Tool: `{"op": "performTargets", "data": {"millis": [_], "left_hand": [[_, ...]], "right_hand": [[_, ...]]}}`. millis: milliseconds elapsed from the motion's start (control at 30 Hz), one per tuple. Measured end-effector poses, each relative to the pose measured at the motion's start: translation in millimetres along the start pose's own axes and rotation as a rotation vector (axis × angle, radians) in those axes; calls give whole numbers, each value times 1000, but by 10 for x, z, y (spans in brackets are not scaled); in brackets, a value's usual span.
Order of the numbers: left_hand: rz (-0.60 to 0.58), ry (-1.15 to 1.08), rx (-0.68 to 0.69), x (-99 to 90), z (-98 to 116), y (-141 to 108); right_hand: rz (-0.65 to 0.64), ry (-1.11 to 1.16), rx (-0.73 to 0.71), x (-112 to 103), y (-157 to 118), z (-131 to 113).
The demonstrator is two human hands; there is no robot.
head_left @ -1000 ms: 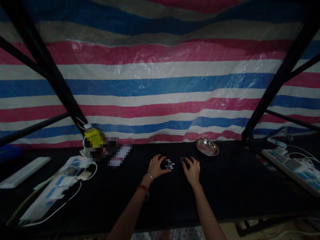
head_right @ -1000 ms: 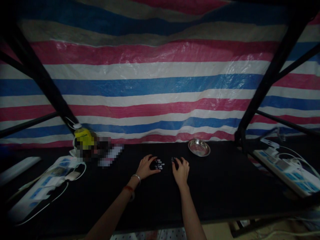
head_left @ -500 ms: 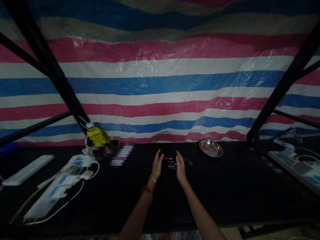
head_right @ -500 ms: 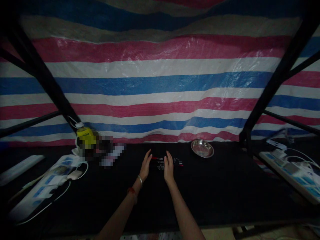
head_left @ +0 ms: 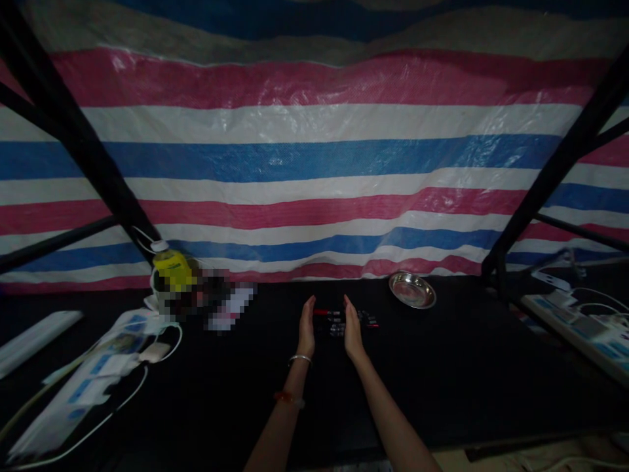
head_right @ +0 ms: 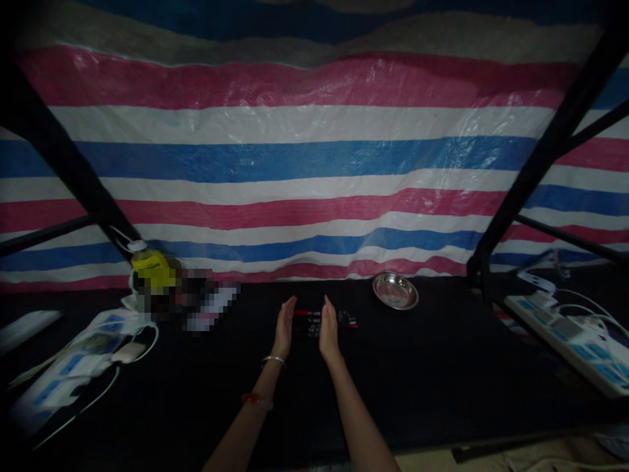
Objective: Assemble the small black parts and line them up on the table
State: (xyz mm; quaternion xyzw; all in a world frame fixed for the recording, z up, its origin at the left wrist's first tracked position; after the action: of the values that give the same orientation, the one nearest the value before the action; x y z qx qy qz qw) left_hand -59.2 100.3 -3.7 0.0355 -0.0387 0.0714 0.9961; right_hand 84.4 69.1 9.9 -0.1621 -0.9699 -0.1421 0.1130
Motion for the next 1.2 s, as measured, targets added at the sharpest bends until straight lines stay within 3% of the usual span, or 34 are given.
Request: {"op": "performTargets", "data": {"millis": [200, 300, 433, 633, 900, 1033, 1200], "left_hand": [[-9, 28, 33, -9, 19, -34], [-5, 5, 24, -25, 19, -29], [-5, -53, -35, -57, 4, -31], [-62, 11, -28, -27, 40, -41], [52, 111, 122, -52, 10, -9], [109, 112, 99, -75, -11, 83], [88, 112, 73, -30, 11, 147]], "right_hand": [[82, -161, -122, -109, 9, -176], [39, -145, -173, -66, -34, -216], [-40, 10, -44, 40, -63, -28], [-2, 180, 79, 49, 58, 261], [40, 169, 86, 68, 150, 287], [55, 162, 69, 58, 147, 298], [46, 108, 82, 59, 157, 326]]}}
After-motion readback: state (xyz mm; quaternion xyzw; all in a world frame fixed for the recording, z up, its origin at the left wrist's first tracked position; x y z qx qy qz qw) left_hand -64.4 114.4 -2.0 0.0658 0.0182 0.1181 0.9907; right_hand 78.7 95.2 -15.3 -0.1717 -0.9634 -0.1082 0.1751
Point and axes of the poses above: each hand's wrist, its own y-axis towards the middle knuckle, its own x-axis out of the palm, z = x × y, the point moved 6 cm from there along y, towards the middle knuckle, and after that the axes turned 10 degrees about y, right-handed, at the moved point
